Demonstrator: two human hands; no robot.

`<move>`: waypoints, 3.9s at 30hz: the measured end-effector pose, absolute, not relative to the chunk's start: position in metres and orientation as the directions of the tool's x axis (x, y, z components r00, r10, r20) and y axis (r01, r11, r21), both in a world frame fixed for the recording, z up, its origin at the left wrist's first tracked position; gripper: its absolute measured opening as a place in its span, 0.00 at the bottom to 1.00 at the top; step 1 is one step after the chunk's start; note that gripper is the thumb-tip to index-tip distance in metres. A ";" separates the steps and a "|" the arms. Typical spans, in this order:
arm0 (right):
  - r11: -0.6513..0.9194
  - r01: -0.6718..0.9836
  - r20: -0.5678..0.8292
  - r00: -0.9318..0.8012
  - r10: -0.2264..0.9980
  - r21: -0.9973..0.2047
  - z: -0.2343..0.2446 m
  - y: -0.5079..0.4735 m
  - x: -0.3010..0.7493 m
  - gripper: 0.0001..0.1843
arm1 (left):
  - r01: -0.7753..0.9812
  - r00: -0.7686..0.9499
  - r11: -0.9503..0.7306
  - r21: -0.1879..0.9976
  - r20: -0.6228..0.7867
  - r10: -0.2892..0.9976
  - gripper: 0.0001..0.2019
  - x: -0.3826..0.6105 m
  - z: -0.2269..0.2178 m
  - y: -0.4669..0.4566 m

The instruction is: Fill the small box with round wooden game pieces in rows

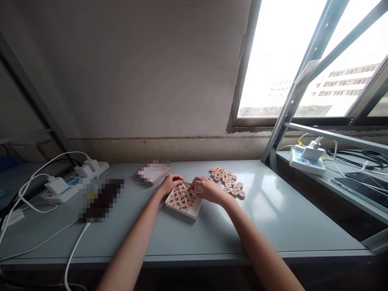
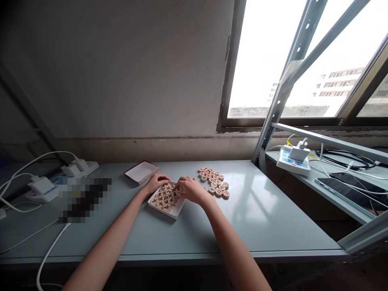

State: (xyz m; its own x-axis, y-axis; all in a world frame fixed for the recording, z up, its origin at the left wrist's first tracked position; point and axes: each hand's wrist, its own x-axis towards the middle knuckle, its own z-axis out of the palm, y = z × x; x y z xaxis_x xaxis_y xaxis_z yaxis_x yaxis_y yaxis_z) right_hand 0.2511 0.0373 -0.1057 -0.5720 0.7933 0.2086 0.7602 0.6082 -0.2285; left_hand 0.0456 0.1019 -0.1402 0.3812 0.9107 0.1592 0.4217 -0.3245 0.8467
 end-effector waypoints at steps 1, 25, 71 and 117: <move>0.591 0.784 0.220 -0.552 0.804 -0.191 -0.105 0.037 0.250 0.13 | 0.422 0.381 -0.321 0.848 0.156 0.911 0.11 0.046 -0.140 0.102; 0.436 0.808 0.303 -0.333 0.893 -0.397 -0.101 0.042 0.268 0.11 | 0.402 0.385 -0.329 0.855 0.168 0.907 0.10 0.046 -0.143 0.102; 0.241 0.970 0.272 -0.243 0.931 0.043 -0.149 0.068 0.285 0.27 | 0.410 0.364 -0.290 0.865 0.136 0.921 0.11 0.045 -0.143 0.101; 0.556 0.816 0.271 -0.505 0.820 -0.162 -0.126 0.038 0.236 0.17 | 0.627 0.208 -0.402 0.668 0.354 0.912 0.09 0.035 -0.154 0.117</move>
State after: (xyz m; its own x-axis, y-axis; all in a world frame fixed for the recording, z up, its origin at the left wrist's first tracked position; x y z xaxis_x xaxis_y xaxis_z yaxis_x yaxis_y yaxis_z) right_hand 0.2357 0.0384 -0.1257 -0.5045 0.8198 0.2710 0.8156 0.5555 -0.1620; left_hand 0.0346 0.1175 -0.1545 0.2078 0.9120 0.3536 0.6268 -0.4016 0.6677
